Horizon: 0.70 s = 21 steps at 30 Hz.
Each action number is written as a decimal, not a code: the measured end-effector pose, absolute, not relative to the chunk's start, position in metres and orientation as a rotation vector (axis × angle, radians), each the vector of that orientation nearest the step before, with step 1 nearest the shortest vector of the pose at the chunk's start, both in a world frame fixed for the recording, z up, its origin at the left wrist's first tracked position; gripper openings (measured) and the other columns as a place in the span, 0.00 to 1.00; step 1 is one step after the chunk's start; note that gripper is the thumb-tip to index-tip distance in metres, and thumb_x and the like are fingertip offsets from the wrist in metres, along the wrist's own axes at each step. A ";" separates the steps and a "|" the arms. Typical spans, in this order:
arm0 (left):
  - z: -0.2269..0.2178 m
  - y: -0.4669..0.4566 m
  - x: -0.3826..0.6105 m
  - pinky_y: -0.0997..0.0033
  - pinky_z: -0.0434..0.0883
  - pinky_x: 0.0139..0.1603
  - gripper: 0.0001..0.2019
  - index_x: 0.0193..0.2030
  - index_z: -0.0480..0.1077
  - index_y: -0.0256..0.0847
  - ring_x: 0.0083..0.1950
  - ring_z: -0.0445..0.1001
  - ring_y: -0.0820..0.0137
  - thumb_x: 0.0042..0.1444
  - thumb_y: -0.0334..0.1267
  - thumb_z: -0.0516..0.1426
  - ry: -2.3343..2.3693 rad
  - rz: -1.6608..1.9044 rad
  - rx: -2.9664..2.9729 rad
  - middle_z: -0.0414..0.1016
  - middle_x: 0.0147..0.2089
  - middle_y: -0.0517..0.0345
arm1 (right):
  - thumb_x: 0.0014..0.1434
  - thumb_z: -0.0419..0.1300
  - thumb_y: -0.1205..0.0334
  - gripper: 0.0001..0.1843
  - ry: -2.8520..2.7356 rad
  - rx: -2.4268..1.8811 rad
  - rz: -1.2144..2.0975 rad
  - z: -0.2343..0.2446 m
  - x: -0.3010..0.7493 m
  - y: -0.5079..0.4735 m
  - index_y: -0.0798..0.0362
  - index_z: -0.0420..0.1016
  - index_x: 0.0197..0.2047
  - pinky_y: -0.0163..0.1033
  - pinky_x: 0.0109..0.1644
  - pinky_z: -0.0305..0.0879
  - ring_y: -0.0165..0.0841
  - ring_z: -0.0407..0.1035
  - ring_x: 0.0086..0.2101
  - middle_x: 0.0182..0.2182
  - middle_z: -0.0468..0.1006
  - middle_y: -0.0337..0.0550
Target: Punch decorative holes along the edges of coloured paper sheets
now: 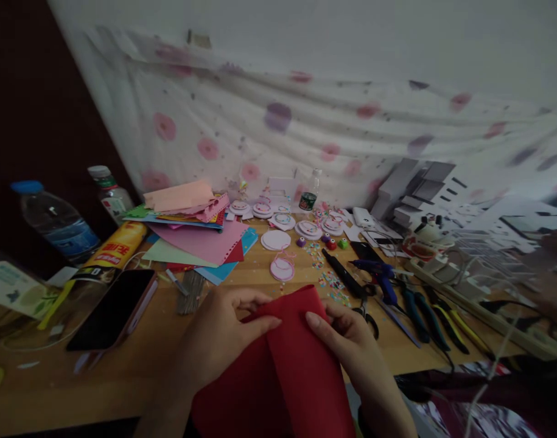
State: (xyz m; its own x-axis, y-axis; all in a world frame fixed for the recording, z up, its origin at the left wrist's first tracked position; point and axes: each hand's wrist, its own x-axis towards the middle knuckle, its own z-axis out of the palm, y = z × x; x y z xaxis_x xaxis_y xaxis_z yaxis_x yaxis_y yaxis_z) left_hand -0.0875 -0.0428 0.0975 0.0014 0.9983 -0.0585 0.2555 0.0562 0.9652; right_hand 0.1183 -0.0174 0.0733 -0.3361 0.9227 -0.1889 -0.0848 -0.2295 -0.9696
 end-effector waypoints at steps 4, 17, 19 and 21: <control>0.120 -0.034 -0.084 0.64 0.77 0.46 0.13 0.38 0.82 0.46 0.44 0.81 0.59 0.43 0.44 0.69 1.434 1.030 1.421 0.84 0.41 0.57 | 0.47 0.73 0.39 0.25 -1.343 -1.088 1.562 0.092 0.123 -0.012 0.56 0.78 0.28 0.32 0.27 0.64 0.31 0.69 0.25 0.24 0.76 0.41; 0.152 -0.021 -0.089 0.68 0.76 0.40 0.16 0.41 0.82 0.46 0.40 0.81 0.61 0.42 0.36 0.68 1.417 0.955 1.598 0.84 0.38 0.57 | 0.47 0.75 0.43 0.21 -1.299 -1.069 1.481 0.088 0.120 -0.005 0.54 0.80 0.30 0.33 0.27 0.65 0.32 0.69 0.24 0.25 0.79 0.42; 0.152 -0.021 -0.090 0.67 0.75 0.41 0.15 0.41 0.82 0.46 0.41 0.81 0.60 0.43 0.37 0.68 1.414 0.925 1.582 0.84 0.38 0.56 | 0.49 0.74 0.44 0.21 -1.310 -1.074 1.494 0.084 0.123 -0.005 0.54 0.81 0.32 0.33 0.28 0.67 0.32 0.70 0.25 0.26 0.80 0.43; 0.151 -0.021 -0.092 0.67 0.75 0.43 0.15 0.41 0.82 0.46 0.42 0.81 0.60 0.43 0.38 0.68 1.412 0.899 1.564 0.84 0.39 0.56 | 0.50 0.74 0.44 0.20 -1.310 -1.068 1.503 0.082 0.125 -0.004 0.54 0.81 0.33 0.34 0.30 0.68 0.33 0.71 0.26 0.28 0.81 0.44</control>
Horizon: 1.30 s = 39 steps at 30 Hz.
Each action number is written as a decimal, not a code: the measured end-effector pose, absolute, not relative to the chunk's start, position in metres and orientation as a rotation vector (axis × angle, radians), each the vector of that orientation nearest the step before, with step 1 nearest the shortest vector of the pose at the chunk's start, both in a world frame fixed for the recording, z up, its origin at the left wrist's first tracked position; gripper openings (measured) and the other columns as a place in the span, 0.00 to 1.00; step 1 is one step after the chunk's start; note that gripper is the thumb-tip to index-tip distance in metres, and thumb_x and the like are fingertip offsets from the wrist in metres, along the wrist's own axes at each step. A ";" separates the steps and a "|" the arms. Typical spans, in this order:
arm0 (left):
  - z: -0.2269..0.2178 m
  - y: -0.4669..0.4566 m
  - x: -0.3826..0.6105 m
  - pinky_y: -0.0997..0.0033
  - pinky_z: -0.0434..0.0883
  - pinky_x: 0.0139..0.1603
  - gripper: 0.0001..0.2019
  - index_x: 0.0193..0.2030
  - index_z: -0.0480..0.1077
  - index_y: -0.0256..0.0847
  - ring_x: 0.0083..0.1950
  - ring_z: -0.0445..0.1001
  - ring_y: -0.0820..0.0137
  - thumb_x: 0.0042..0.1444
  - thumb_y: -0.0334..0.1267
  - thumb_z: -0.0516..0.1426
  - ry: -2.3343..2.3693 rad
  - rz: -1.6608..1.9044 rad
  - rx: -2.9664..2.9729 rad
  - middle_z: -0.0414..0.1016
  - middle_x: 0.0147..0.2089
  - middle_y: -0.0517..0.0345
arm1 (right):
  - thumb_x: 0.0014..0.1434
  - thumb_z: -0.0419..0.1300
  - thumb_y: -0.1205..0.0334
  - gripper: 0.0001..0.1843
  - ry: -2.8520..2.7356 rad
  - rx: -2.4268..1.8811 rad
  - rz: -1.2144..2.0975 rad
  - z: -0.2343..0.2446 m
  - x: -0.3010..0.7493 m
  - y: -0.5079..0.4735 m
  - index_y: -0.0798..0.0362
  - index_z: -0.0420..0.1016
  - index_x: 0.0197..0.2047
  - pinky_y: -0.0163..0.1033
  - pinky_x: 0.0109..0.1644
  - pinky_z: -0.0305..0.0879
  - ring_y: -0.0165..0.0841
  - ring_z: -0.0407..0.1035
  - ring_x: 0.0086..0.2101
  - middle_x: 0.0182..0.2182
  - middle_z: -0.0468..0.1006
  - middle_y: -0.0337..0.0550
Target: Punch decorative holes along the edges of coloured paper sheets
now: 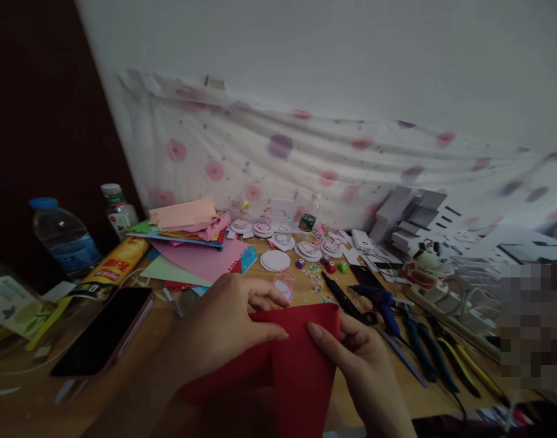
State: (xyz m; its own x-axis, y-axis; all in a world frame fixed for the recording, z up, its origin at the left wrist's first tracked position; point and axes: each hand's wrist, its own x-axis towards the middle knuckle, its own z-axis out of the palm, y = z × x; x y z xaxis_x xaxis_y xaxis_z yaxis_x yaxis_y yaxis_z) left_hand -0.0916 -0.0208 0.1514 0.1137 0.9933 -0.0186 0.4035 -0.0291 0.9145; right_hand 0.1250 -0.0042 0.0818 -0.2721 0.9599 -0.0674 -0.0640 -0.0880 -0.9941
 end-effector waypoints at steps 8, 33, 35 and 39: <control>0.149 -0.023 -0.095 0.70 0.73 0.36 0.17 0.45 0.80 0.46 0.38 0.82 0.60 0.45 0.40 0.67 1.413 0.947 1.578 0.84 0.34 0.57 | 0.50 0.74 0.45 0.20 -1.287 -1.041 1.530 0.081 0.125 -0.004 0.54 0.82 0.33 0.34 0.31 0.71 0.33 0.73 0.27 0.27 0.81 0.44; 0.158 -0.018 -0.069 0.69 0.65 0.39 0.11 0.44 0.78 0.46 0.41 0.77 0.65 0.62 0.47 0.57 1.446 0.792 2.056 0.81 0.41 0.59 | 0.47 0.74 0.41 0.22 -1.323 -0.950 1.456 0.098 0.108 -0.006 0.54 0.83 0.27 0.27 0.27 0.59 0.25 0.65 0.23 0.22 0.78 0.40; 0.158 -0.016 -0.061 0.69 0.62 0.36 0.10 0.35 0.78 0.43 0.36 0.74 0.68 0.63 0.41 0.57 1.486 0.797 2.172 0.79 0.35 0.60 | 0.48 0.73 0.40 0.24 -1.354 -0.935 1.469 0.097 0.104 -0.006 0.55 0.83 0.27 0.27 0.27 0.56 0.25 0.63 0.23 0.22 0.77 0.40; 0.155 -0.015 -0.054 0.69 0.57 0.32 0.13 0.25 0.72 0.40 0.30 0.68 0.71 0.62 0.33 0.57 1.531 0.784 2.343 0.73 0.27 0.61 | 0.50 0.72 0.40 0.23 -1.372 -0.898 1.542 0.093 0.101 -0.004 0.54 0.82 0.29 0.29 0.28 0.57 0.26 0.62 0.25 0.24 0.75 0.40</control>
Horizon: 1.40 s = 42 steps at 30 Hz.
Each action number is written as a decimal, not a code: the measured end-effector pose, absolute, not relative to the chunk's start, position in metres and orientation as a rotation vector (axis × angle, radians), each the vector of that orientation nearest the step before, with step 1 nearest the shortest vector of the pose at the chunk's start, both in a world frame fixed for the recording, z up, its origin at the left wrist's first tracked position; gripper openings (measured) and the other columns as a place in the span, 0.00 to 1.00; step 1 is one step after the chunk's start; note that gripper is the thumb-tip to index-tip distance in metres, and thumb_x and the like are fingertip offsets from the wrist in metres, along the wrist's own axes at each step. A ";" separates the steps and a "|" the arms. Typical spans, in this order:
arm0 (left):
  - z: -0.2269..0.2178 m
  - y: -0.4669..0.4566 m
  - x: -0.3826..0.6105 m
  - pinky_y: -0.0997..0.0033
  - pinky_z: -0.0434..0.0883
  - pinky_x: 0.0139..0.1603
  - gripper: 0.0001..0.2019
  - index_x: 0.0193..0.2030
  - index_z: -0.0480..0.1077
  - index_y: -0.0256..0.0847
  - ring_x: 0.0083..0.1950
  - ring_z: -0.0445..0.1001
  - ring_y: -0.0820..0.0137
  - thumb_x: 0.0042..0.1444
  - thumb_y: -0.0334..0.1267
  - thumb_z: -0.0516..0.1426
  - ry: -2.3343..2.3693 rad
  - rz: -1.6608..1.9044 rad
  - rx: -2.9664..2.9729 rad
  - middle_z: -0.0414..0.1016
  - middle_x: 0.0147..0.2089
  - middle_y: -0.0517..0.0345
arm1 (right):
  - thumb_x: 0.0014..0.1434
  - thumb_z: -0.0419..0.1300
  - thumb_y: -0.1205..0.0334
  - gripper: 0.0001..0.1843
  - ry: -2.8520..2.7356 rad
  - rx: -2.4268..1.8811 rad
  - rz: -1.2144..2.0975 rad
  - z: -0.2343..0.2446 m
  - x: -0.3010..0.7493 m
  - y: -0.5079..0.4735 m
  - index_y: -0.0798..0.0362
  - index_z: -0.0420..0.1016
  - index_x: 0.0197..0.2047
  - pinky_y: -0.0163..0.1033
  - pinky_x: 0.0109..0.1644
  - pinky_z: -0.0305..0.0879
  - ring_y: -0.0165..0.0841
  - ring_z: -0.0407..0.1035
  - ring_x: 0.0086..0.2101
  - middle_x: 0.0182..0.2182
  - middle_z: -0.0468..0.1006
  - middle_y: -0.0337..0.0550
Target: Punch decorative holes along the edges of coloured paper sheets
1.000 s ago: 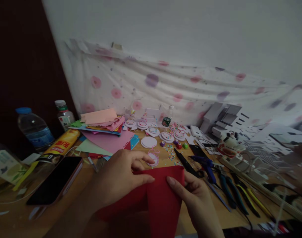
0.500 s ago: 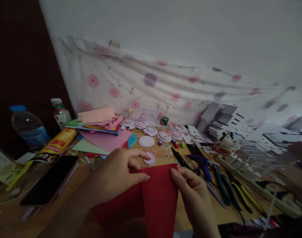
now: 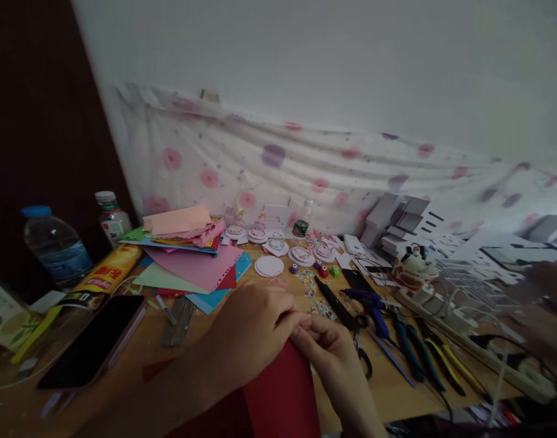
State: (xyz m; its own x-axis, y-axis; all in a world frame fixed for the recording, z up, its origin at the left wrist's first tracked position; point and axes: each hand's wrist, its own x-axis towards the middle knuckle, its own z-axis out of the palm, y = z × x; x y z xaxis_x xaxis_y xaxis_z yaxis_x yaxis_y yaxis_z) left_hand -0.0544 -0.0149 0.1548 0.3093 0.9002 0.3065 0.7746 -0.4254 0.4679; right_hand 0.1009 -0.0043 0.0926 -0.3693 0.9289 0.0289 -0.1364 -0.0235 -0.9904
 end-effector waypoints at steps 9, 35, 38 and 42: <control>0.152 -0.006 -0.063 0.67 0.62 0.38 0.12 0.28 0.70 0.40 0.35 0.72 0.67 0.64 0.31 0.55 1.603 0.820 2.510 0.75 0.29 0.60 | 0.50 0.68 0.35 0.30 -1.438 -0.933 1.513 0.086 0.098 0.002 0.57 0.75 0.22 0.31 0.26 0.52 0.26 0.56 0.24 0.21 0.67 0.38; 0.101 0.003 -0.134 0.67 0.71 0.34 0.28 0.36 0.73 0.40 0.35 0.76 0.60 0.40 0.64 0.66 1.493 1.166 1.214 0.77 0.29 0.56 | 0.46 0.74 0.41 0.23 -1.008 -1.117 1.325 0.029 0.143 0.005 0.55 0.85 0.30 0.35 0.33 0.68 0.33 0.69 0.27 0.25 0.78 0.42; 0.092 -0.006 -0.137 0.67 0.71 0.31 0.26 0.32 0.73 0.40 0.35 0.77 0.58 0.41 0.62 0.67 1.539 1.078 1.233 0.78 0.29 0.56 | 0.47 0.73 0.41 0.23 -1.038 -1.139 1.332 0.024 0.150 0.009 0.55 0.86 0.31 0.37 0.35 0.70 0.35 0.71 0.28 0.26 0.80 0.44; 0.085 -0.005 -0.139 0.68 0.72 0.31 0.24 0.31 0.74 0.40 0.35 0.78 0.59 0.42 0.61 0.66 1.554 1.089 1.214 0.79 0.30 0.55 | 0.48 0.73 0.40 0.24 -1.055 -1.129 1.361 0.014 0.154 0.014 0.54 0.87 0.36 0.39 0.37 0.72 0.37 0.74 0.31 0.30 0.82 0.46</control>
State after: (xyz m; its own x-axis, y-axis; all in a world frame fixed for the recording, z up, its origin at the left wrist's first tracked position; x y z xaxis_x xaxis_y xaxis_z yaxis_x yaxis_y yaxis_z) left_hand -0.1391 -0.0050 0.0850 -0.1567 0.9814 -0.1111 0.2304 0.1457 0.9621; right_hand 0.1539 0.0138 0.0144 -0.0272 0.9964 -0.0799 -0.1705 -0.0834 -0.9818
